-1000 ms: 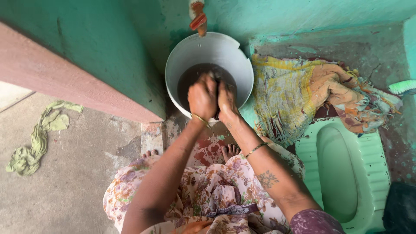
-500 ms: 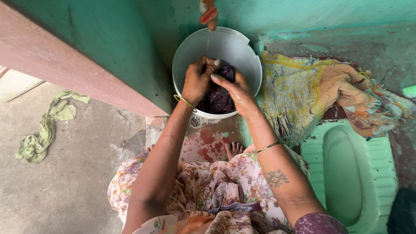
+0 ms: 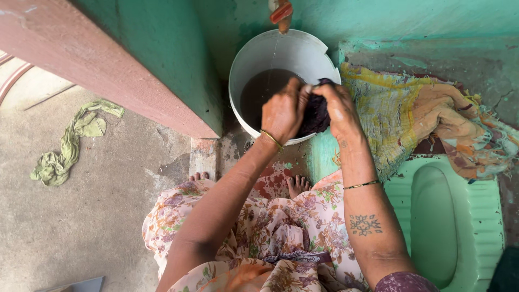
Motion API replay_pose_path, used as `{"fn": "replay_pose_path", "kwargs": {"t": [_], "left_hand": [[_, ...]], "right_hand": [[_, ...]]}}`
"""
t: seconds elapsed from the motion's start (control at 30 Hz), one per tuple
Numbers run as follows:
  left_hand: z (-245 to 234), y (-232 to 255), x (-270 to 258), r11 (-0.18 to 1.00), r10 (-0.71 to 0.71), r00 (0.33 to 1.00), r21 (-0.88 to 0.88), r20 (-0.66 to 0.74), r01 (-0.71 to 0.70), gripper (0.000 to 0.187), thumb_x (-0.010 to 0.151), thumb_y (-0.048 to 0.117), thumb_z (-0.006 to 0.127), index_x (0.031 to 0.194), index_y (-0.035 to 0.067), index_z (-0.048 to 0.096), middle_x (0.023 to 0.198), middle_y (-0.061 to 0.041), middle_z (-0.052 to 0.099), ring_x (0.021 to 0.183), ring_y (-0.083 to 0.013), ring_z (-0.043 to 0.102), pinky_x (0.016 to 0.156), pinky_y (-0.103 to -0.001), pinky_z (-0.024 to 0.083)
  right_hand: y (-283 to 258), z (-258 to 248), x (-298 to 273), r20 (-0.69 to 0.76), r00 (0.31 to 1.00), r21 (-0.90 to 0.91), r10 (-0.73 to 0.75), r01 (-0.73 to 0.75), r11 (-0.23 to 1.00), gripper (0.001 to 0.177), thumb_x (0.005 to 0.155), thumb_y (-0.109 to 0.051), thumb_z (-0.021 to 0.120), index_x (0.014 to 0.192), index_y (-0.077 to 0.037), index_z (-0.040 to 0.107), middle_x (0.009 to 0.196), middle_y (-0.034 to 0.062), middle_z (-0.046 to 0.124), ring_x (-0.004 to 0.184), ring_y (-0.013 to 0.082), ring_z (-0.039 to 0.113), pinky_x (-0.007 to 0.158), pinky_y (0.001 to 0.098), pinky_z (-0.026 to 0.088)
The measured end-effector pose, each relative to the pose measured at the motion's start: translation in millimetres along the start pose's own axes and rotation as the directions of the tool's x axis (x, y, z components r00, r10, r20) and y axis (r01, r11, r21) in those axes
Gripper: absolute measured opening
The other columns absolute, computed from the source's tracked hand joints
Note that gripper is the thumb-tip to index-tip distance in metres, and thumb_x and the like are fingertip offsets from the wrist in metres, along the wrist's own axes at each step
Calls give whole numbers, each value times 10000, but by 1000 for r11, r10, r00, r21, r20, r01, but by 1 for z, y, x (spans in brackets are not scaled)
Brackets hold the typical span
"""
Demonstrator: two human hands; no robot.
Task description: The person washes a dark garment in a bucket of water by hand, scrubbing the fabric against itself and wringing it out.
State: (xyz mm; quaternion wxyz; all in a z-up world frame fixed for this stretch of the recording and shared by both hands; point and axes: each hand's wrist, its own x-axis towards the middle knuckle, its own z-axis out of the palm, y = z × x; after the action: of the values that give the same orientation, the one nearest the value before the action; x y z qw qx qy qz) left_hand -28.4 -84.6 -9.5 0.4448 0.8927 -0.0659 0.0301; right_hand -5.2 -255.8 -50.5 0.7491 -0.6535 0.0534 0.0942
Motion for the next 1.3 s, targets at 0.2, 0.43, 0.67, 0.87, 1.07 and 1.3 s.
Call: {"fn": "replay_pose_path", "kwargs": {"t": [0.2, 0.43, 0.67, 0.87, 1.07, 1.3], "left_hand": [[5, -8, 2, 994, 106, 985, -56, 135, -99, 477, 991, 533, 553, 1029, 62, 619, 906, -186, 699, 914, -373, 687, 753, -504, 520], [11, -53, 12, 935, 352, 896, -63, 272, -348, 529, 768, 427, 808, 1078, 20, 674, 1038, -189, 701, 1000, -386, 656, 801, -500, 460], [-3, -60, 17, 921, 213, 941, -375, 265, -103, 421, 941, 412, 722, 1060, 18, 630, 971, -138, 666, 931, -263, 635, 849, -375, 502], [7, -57, 29, 864, -106, 994, -496, -14, 85, 469, 1074, 461, 541, 905, 23, 523, 803, -56, 480, 793, -144, 430, 722, -338, 442], [14, -58, 27, 839, -363, 895, -509, -259, 192, 490, 1059, 448, 534, 817, 22, 517, 712, -53, 511, 696, -158, 436, 635, -362, 429], [38, -12, -17, 939, -108, 983, -340, -149, 52, 408, 1080, 371, 501, 934, 11, 624, 679, -226, 598, 577, -303, 573, 604, -447, 491]], "right_hand": [[10, -15, 9, -279, 959, 60, 40, -24, 998, 199, 897, -212, 705, 947, -24, 666, 1002, 59, 670, 990, 143, 633, 904, 300, 503], [0, -23, 18, -392, 919, 373, 33, 126, 919, 243, 862, -189, 707, 1031, -14, 709, 1029, 56, 691, 957, 181, 654, 892, 336, 522], [-12, -32, 19, -334, 937, 645, 105, 146, 750, 168, 897, -207, 710, 990, -73, 672, 977, 31, 675, 938, 208, 672, 879, 384, 556], [-19, 8, 6, -349, 931, 394, -103, 246, 886, 228, 897, -226, 763, 1055, -76, 698, 1033, 15, 693, 975, 132, 660, 910, 315, 533], [28, 82, -24, -181, 982, 9, -59, 62, 998, 362, 864, -367, 715, 982, -30, 773, 843, 15, 736, 715, 130, 624, 701, 320, 494], [57, 43, 17, -457, 876, 108, 156, -119, 987, 405, 942, -386, 629, 738, -37, 613, 621, -3, 540, 564, 155, 474, 531, 344, 400]]}}
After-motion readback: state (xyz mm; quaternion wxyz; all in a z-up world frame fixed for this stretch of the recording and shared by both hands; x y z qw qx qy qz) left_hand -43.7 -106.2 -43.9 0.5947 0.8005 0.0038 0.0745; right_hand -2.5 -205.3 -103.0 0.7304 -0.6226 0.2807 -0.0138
